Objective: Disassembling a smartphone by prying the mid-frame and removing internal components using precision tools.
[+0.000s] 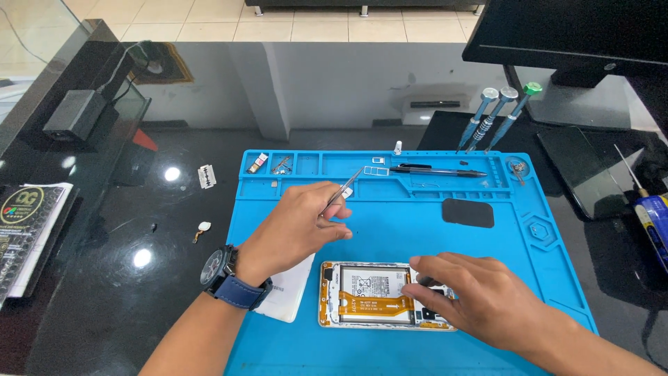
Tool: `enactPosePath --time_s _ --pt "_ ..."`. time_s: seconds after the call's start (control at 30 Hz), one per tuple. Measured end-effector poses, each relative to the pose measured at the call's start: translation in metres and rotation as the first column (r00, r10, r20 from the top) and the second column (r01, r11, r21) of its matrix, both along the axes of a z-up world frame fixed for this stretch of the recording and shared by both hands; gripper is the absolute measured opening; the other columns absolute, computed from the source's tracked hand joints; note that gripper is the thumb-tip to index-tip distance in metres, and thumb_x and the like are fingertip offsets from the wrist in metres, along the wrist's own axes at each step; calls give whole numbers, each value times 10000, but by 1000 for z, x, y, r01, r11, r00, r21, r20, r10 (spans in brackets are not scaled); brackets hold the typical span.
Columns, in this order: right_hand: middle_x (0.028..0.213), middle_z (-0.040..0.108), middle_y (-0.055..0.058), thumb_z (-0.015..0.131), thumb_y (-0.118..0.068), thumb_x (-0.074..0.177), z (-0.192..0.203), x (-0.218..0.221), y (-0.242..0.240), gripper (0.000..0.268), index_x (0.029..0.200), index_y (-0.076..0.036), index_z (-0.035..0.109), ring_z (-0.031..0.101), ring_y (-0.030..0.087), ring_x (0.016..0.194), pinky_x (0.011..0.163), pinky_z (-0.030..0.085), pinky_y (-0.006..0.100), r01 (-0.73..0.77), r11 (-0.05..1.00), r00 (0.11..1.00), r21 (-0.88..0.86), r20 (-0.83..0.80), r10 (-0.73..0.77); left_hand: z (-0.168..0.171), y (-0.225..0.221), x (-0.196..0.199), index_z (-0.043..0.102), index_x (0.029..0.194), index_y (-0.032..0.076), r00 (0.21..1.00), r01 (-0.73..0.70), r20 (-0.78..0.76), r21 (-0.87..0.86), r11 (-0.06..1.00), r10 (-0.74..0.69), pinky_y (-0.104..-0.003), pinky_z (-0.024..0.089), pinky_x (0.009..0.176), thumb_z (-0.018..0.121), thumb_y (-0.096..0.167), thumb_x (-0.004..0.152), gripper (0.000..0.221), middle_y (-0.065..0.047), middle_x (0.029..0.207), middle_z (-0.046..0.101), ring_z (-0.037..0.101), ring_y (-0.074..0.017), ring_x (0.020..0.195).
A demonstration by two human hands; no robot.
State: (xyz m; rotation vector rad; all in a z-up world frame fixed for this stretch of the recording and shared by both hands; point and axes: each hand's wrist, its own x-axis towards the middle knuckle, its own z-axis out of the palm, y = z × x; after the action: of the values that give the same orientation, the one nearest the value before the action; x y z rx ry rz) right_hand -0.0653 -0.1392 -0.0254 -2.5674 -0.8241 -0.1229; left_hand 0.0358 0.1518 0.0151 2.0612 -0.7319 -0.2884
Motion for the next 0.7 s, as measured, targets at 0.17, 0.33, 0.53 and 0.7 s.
enactPosePath --time_s 0.17,0.33,0.53,0.7 --pt "981 736 138 725 -318 978 10 -6 5 410 1288 -115 549 671 214 700 462 566 389 -198 980 946 27 267 183 -4 -6 -1 371 681 161 1000 -18 3 18 1000 18 -292 717 723 773 59 896 467 -32 762 686 839 -183 983" --pt "1011 703 154 701 -299 1026 12 -8 -1 452 1378 -125 478 653 202 749 463 544 391 -252 968 927 -8 284 244 -6 -15 -4 317 644 161 997 -16 80 66 998 11 -273 632 661 824 113 881 562 -12 733 720 863 -141 978" --pt "975 708 141 691 -332 1033 11 -5 -5 486 1400 -112 461 653 181 726 447 538 380 -235 971 939 -35 249 236 -6 -15 -5 665 735 92 973 32 222 112 993 -56 -275 551 527 782 225 900 242 -19 820 797 724 -93 707" --pt "986 708 156 674 -297 1042 11 -5 -5 471 1398 -96 440 639 214 717 455 532 398 -243 970 938 20 261 229 -5 16 14 576 723 81 789 -155 615 208 966 -6 -375 447 616 748 274 973 360 -26 695 609 557 -176 631"
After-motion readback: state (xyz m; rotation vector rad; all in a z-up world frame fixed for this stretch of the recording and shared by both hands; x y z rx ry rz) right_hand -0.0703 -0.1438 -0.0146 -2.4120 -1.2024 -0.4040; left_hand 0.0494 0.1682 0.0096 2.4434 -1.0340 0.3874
